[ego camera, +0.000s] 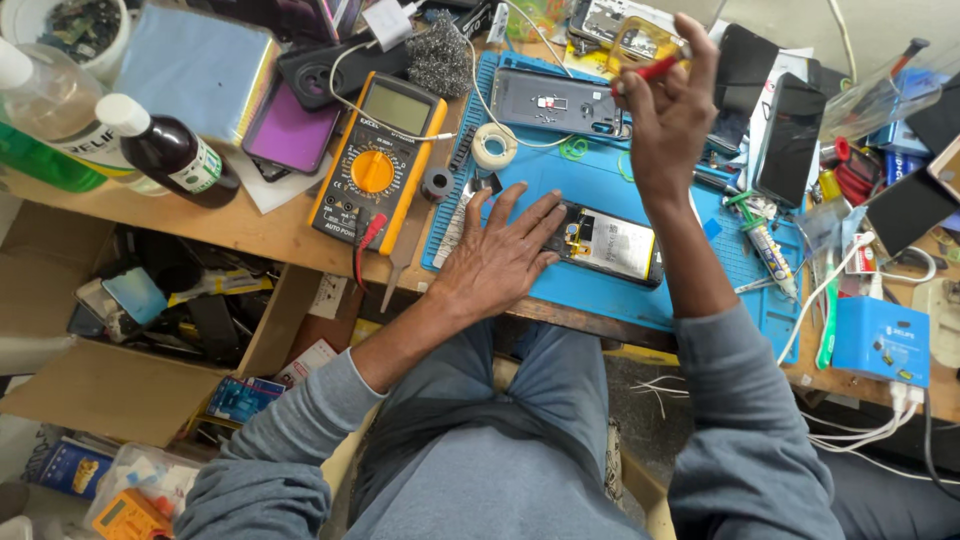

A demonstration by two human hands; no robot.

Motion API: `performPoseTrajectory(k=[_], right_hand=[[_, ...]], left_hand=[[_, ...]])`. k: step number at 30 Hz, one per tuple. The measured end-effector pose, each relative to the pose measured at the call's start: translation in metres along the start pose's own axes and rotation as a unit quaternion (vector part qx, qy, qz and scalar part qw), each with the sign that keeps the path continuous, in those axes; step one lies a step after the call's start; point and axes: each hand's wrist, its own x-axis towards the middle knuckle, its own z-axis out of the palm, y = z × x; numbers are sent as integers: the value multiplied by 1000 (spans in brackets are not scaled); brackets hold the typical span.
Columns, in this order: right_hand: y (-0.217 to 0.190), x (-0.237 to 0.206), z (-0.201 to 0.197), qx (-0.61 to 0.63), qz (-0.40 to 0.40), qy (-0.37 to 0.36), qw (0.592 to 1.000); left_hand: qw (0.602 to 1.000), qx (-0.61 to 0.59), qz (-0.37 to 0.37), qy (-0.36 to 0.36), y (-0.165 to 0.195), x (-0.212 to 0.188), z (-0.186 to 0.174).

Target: The person works on a disassembled smartphone placed on a blue mat. They use a red-handled screwdriver to adjust components near the battery and a black pen-like tool to probe the motherboard area. The person repeatedly pries and presses internal parts while keeping the phone steady with the other hand.

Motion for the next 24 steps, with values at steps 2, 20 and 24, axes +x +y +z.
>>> performPoseTrajectory(k=[2, 20, 24], right_hand=[[17, 7, 12, -9, 4, -6, 1000], [31, 8, 50, 2, -26, -53, 998], [25, 12, 54, -8, -24, -60, 998]], left_hand=[[1000, -5, -3, -16, -2, 2, 0], [1000, -16, -14, -22, -12, 15, -2], [999, -25, -22, -26, -12, 15, -3]])
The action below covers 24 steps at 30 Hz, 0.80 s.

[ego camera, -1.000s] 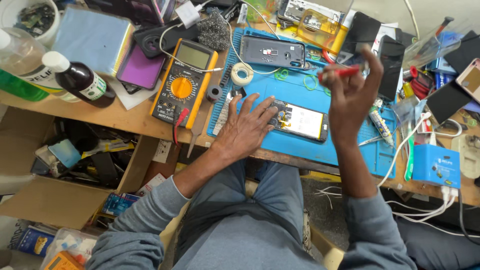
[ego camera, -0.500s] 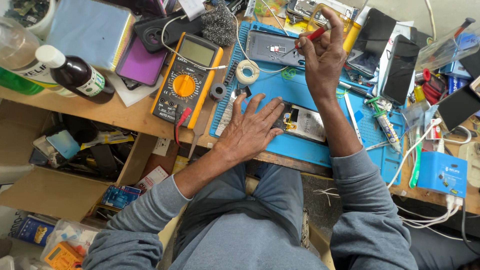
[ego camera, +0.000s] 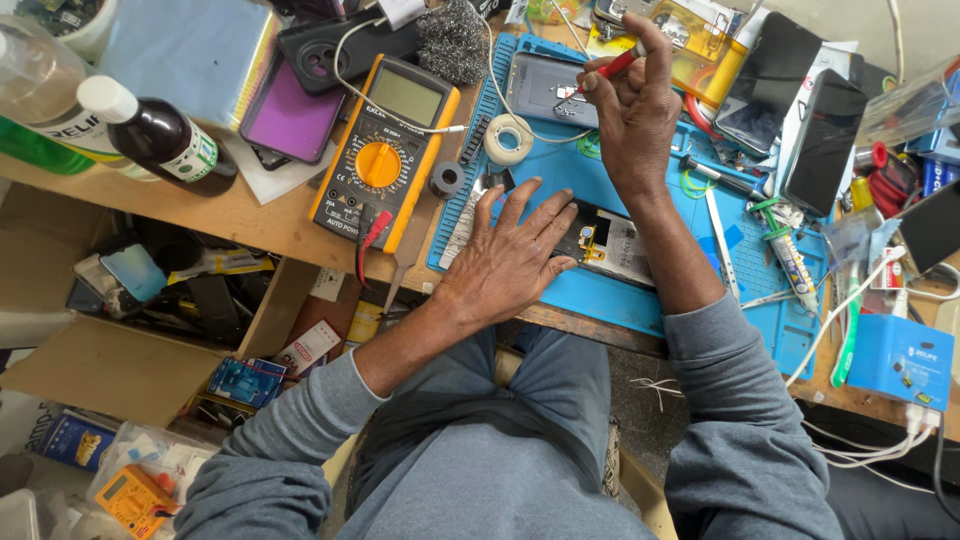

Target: The person works on a disassembled smartphone placed on a blue mat. They use a red-handled screwdriver to adjust components near the battery and a black pen-like tool to probe the motherboard area. The person repeatedly pries and presses internal parts while keeping the phone steady with the other hand.

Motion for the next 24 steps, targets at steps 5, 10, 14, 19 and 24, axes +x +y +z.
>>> performPoseTrajectory(k=[5, 10, 14, 19, 24], right_hand=[[-18, -1, -8, -141, -70, 72, 985], [-49, -34, -41, -3, 36, 59, 998], [-68, -58, -64, 145, 149, 86, 974], [-72, -92, -75, 195, 197, 148, 949], [-54, -108, -77, 198, 158, 133, 958]], left_hand=[[1000, -13, 4, 8, -1, -2, 5], [1000, -17, 3, 8, 3, -7, 12], [1000, -13, 10, 17, 4, -6, 12], [997, -53, 5, 62, 7, 0, 9], [988, -110, -36, 99, 4, 17, 5]])
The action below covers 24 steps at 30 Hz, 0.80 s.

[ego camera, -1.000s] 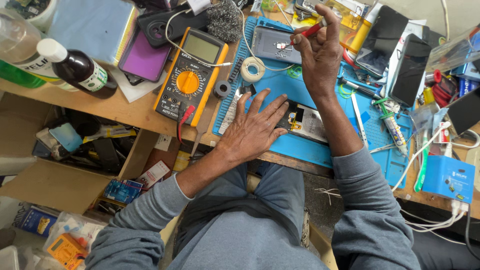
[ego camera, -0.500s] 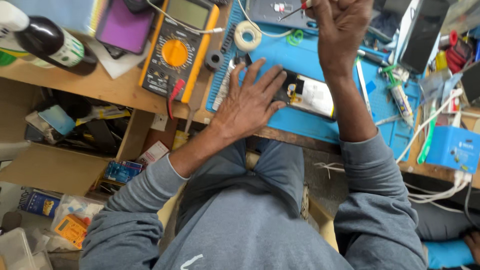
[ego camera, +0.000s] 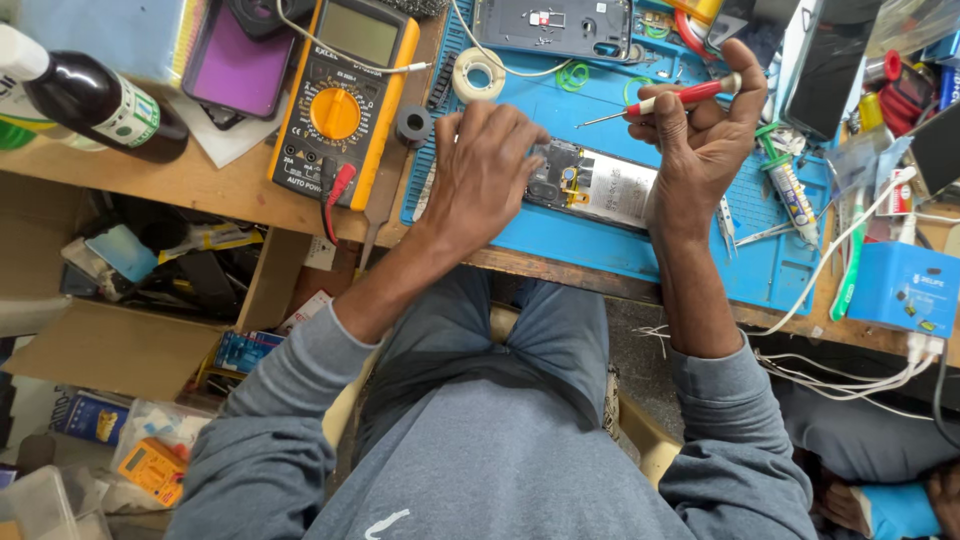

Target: The person works on a disassembled smartphone placed on a blue mat. They use a red-handled screwdriver to adjust components near the battery and a black pen-like tool to probe the motherboard area. The person repeatedly pries and presses internal parts while keeping the phone steady with the other hand.

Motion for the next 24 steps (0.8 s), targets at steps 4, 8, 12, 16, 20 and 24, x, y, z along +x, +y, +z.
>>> performPoseTrajectory(k=[4, 8, 12, 16, 20, 24], right_hand=[[1, -5, -7, -47, -9, -1, 999], [-3, -13, -9, -106, -42, -17, 993], [2, -14, -8, -128, -63, -33, 989], [11, -12, -10, -169, -84, -39, 981], [18, -10, -12, -174, -90, -43, 980], [22, -10, -12, -170, -88, -46, 980]], left_hand=[[999, -2, 30, 19, -3, 11, 4], [996, 30, 88, 8, 1, 3, 12], [991, 98, 85, -25, 4, -1, 18], [990, 113, 70, -44, 4, 0, 19], [989, 119, 71, -44, 2, 0, 19], [989, 124, 68, -47, 1, 0, 21]])
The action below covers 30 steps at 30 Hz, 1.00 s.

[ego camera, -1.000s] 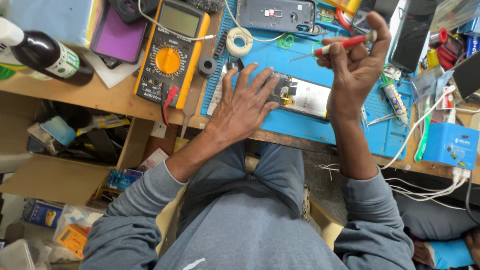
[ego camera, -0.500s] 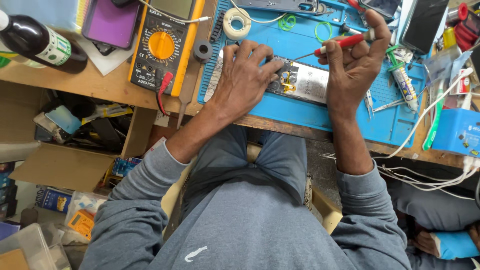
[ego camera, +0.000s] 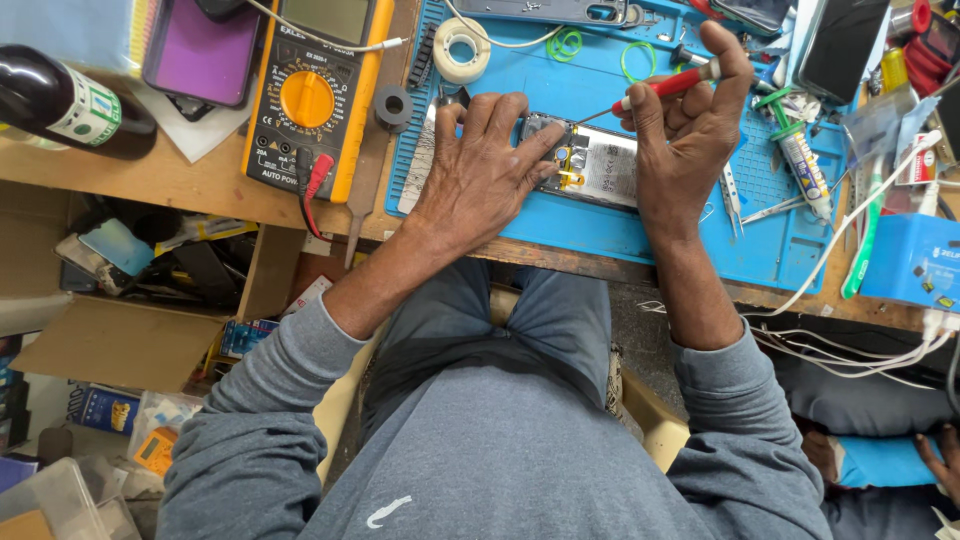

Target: The person works on a disassembled smartphone placed on a blue mat. They use a red-handled screwdriver to adjust components near the battery and a black pen-like tool to probe the motherboard area. The person repeatedly pries and presses internal parts while keeping the phone steady with the other hand.

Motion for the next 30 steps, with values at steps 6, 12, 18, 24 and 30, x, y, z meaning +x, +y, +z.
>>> performPoseTrajectory(k=[6, 12, 18, 24, 30], right_hand=[[5, 0, 1, -9, -9, -2, 1000], [10, -1, 0, -12, -7, -5, 1000], [9, -1, 0, -24, -16, -6, 1000], [6, -1, 2, -36, -25, -10, 999], [0, -2, 2, -27, -20, -5, 999]], left_hand=[[1000, -9, -5, -10, -1, 0, 0], [1000, -7, -8, -6, 0, 0, 0], [1000, -14, -12, -9, 0, -2, 2], [1000, -6, 0, -13, 0, -4, 9], [1000, -5, -5, -27, 0, -5, 11]])
